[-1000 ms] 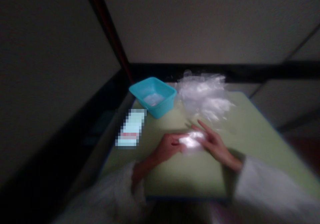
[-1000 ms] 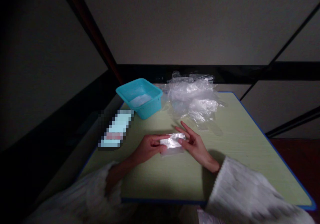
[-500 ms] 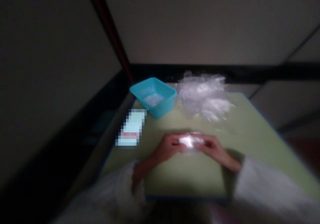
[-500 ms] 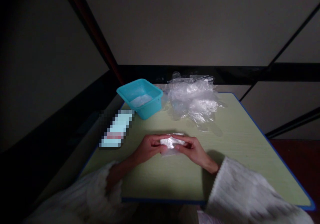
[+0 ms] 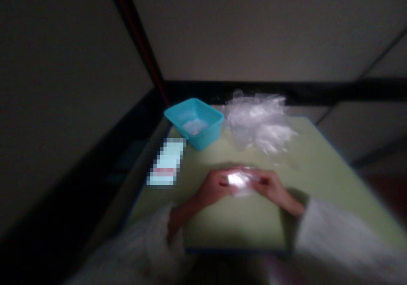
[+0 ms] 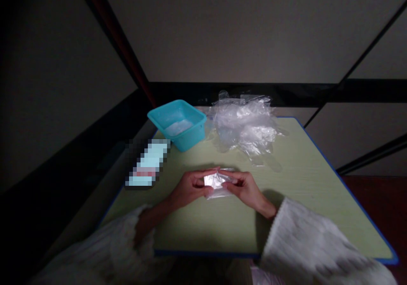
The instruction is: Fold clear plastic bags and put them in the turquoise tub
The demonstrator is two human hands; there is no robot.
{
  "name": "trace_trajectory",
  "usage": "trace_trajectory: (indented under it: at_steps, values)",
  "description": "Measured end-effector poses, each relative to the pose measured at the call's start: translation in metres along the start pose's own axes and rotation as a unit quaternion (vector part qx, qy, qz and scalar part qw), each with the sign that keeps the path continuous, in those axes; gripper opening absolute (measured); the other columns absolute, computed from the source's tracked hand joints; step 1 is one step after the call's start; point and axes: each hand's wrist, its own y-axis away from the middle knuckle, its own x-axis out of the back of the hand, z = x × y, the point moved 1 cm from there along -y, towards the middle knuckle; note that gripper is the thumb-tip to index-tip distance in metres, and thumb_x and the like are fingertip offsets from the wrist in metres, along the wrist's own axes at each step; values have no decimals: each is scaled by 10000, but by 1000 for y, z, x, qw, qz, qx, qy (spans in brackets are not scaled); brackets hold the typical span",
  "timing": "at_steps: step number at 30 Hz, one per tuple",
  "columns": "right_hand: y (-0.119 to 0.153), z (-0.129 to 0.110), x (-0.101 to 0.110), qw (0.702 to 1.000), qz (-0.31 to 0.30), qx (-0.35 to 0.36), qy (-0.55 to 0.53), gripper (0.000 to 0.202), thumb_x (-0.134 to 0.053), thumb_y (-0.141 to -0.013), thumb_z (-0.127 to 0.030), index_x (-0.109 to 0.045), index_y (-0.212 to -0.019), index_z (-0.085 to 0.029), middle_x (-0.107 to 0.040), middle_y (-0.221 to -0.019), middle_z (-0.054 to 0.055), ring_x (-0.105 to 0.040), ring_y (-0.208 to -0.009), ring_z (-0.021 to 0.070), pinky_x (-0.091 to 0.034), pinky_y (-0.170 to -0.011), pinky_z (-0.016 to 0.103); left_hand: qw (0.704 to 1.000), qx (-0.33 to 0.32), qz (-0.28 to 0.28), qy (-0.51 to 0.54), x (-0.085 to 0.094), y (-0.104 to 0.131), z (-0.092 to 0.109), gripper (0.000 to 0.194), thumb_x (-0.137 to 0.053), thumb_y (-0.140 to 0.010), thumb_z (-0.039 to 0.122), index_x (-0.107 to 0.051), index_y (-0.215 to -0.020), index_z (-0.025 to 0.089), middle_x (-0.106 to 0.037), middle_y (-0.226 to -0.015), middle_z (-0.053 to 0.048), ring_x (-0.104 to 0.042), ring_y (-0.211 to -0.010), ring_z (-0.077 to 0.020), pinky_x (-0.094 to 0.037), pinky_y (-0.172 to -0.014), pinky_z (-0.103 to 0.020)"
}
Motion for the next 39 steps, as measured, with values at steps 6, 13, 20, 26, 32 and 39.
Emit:
trace_trajectory:
  at_steps: [6,13,20,26,32,39]
  values:
    - [0,1,-1,1000,13,2,2,384,-703,-726,-385,-696,-1089,-257,-734,-906,39,-644,-697,200,-543,-563,306,1000,6,9,2,-1,1,5,699,-739,-631,171,-535,-1299,161,-580,-1260,-147,-532,-531,-55,-403,-475,-171]
    - [0,-1,0,1000,7,9,4,459,-709,-736,-367,-642,-1179,-268,-715,-1014,30,-641,-746,195,-545,-598,297,1000,-9,4,-15,0,-1,5,743,-739,-641,197,-488,-1340,156,-616,-1199,-140,-516,-508,-53,-399,-458,-171]
    - [0,4,2,1000,-10,4,27,352,-684,-754,-390,-712,-1059,-216,-733,-928,54,-649,-715,191,-540,-583,288,1000,3,6,-20,0,0,4,778,-725,-637,174,-451,-1363,125,-699,-963,-120,-489,-449,-52,-371,-436,-167]
    - [0,3,2,1000,-23,3,11,342,-677,-766,-375,-703,-1075,-230,-719,-1023,68,-668,-857,228,-557,-696,341,1000,-9,15,-15,-1,0,7,740,-730,-627,177,-501,-1330,142,-686,-1019,-125,-468,-442,-43,-354,-418,-166]
    - [0,-4,4,1000,-11,14,4,419,-682,-767,-373,-650,-1164,-244,-678,-1141,77,-654,-918,231,-547,-733,344,997,-2,67,-38,1,-1,5,811,-715,-661,183,-384,-1401,152,-543,-468,64,-446,-396,-68,-316,-395,-142]
    - [1,-2,4,1000,-5,-2,21,449,-674,-774,-365,-624,-1204,-246,-729,-923,30,-526,-528,109,-444,-455,225,970,-78,229,-4,15,-8,7,353,-661,-710,300,-553,-1010,149,-534,-502,65,-514,-397,-87,-370,-388,-156]
